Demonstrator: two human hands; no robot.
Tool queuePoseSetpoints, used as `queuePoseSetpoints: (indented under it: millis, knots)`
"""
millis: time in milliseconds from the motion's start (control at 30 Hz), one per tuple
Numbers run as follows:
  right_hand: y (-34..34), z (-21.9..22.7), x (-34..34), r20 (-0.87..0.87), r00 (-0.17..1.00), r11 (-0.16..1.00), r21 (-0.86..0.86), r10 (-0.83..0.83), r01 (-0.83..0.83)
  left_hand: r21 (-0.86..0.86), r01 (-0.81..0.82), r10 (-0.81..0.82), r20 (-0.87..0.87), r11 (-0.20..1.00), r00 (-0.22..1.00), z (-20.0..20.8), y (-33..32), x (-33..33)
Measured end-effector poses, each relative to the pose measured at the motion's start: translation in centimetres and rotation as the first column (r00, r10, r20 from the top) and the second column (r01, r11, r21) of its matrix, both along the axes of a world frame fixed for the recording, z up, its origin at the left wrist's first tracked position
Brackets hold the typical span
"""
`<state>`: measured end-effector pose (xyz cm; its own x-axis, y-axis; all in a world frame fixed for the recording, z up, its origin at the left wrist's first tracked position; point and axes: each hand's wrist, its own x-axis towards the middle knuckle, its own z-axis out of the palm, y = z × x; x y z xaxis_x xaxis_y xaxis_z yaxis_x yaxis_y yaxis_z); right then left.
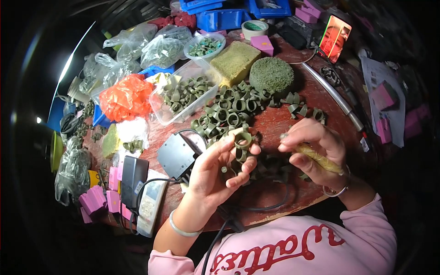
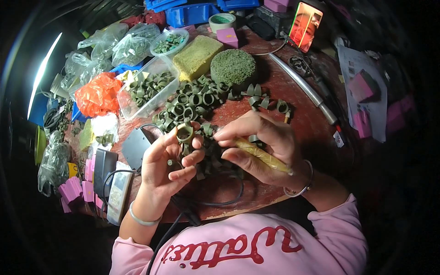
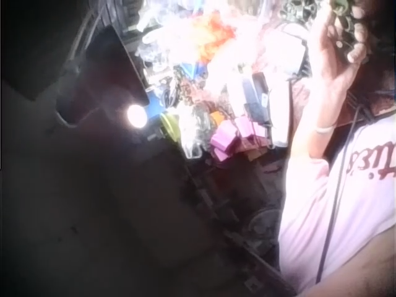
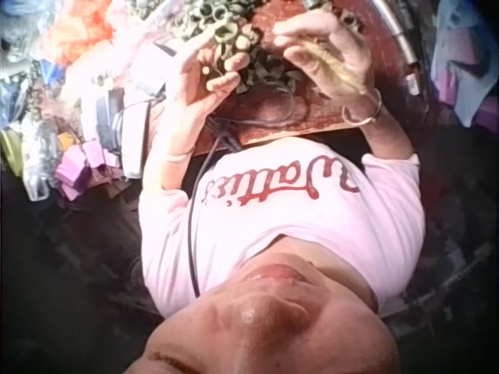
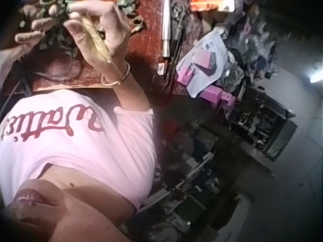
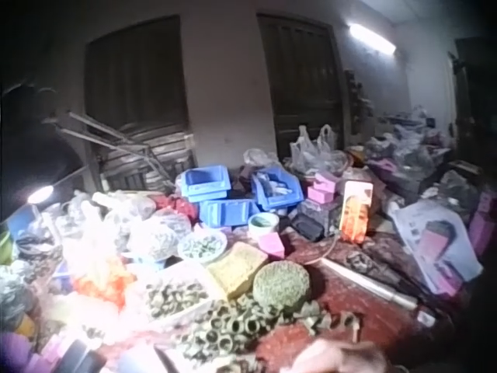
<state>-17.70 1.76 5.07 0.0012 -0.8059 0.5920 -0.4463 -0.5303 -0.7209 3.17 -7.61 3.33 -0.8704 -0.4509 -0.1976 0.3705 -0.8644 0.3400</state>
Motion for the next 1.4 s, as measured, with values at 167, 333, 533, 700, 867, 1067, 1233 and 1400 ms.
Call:
queuePoseSetpoints:
  millis: [167,333,533,700,867,1067,1233,1400]
  knots:
    - [-0.1,-0.1,-0.2,0.152,0.973,0.981,0.063,0.175,-0.186,-0.078,0.067,-0.064,0.038,0.995,0.997,1.0,0.9,-0.4]
    - [0.2,0.7,0.1,-0.095,0.995,0.998,0.058,0.005,0.0,-0.076,0.037,-0.026,0.141,0.996,0.99,0.9,0.5,-0.2]
    - [0.2,0.6,0.7,-0.123,0.978,0.984,-0.075,-0.168,0.159,-0.767,0.026,0.557,0.489,0.642,0.671,5.3,-6.8,0.1]
    - [0.0,0.3,0.7,-0.158,0.978,0.991,-0.027,-0.135,0.132,-0.556,0.713,0.864,-0.017,-0.427,0.504,3.8,-15.0,1.3]
    - [-0.1,-0.4,0.6,-0.141,0.982,0.992,-0.008,-0.123,0.123,-0.451,0.848,0.922,0.121,-0.278,0.367,5.2,-14.8,1.7]
    - [-0.1,-0.9,-0.1,0.258,0.965,0.968,0.231,0.041,-0.103,-0.936,0.339,0.633,0.319,0.094,0.706,4.1,-3.6,-0.5]
    - [-0.2,-0.7,0.1,0.449,0.866,0.87,0.312,0.219,-0.382,-0.769,0.203,0.267,0.437,0.606,0.859,2.1,1.1,-0.2]
    - [-0.8,-1.2,-0.5,0.397,0.88,0.866,0.307,0.26,-0.395,-0.828,0.084,0.423,0.367,0.554,0.829,1.4,1.2,0.2]
